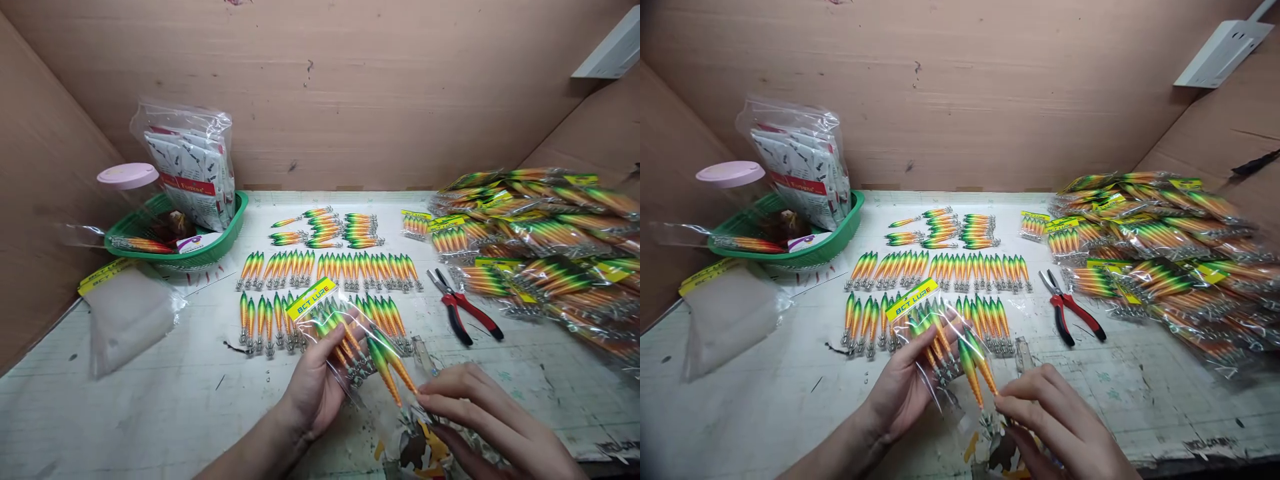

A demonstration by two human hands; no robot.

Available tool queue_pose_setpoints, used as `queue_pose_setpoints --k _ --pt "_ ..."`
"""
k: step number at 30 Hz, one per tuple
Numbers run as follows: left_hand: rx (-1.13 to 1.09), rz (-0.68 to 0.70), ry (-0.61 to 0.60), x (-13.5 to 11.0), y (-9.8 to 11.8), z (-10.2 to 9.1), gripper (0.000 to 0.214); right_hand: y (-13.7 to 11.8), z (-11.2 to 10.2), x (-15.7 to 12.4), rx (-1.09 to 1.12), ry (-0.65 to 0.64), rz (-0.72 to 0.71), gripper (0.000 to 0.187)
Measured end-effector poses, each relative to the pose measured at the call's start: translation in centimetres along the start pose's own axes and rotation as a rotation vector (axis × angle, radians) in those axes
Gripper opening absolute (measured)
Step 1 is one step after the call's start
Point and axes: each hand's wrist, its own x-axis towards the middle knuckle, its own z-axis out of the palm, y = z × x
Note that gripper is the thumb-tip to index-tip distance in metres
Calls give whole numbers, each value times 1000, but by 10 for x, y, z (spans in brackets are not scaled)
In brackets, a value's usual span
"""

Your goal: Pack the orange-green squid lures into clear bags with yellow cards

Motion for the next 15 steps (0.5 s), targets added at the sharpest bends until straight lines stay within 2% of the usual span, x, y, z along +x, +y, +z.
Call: queue_pose_setpoints --k 8,12,15 --pt "-53 -4 -83 -2 -5 -1 35 10 21 -6 -168 114 -56 43" --pt "-84 -9 -96 0 -5 -2 32 10 27 -6 -266 189 27 43" --pt "-118 -17 -87 3 -5 -5 29 8 32 -11 -225 216 81 46"
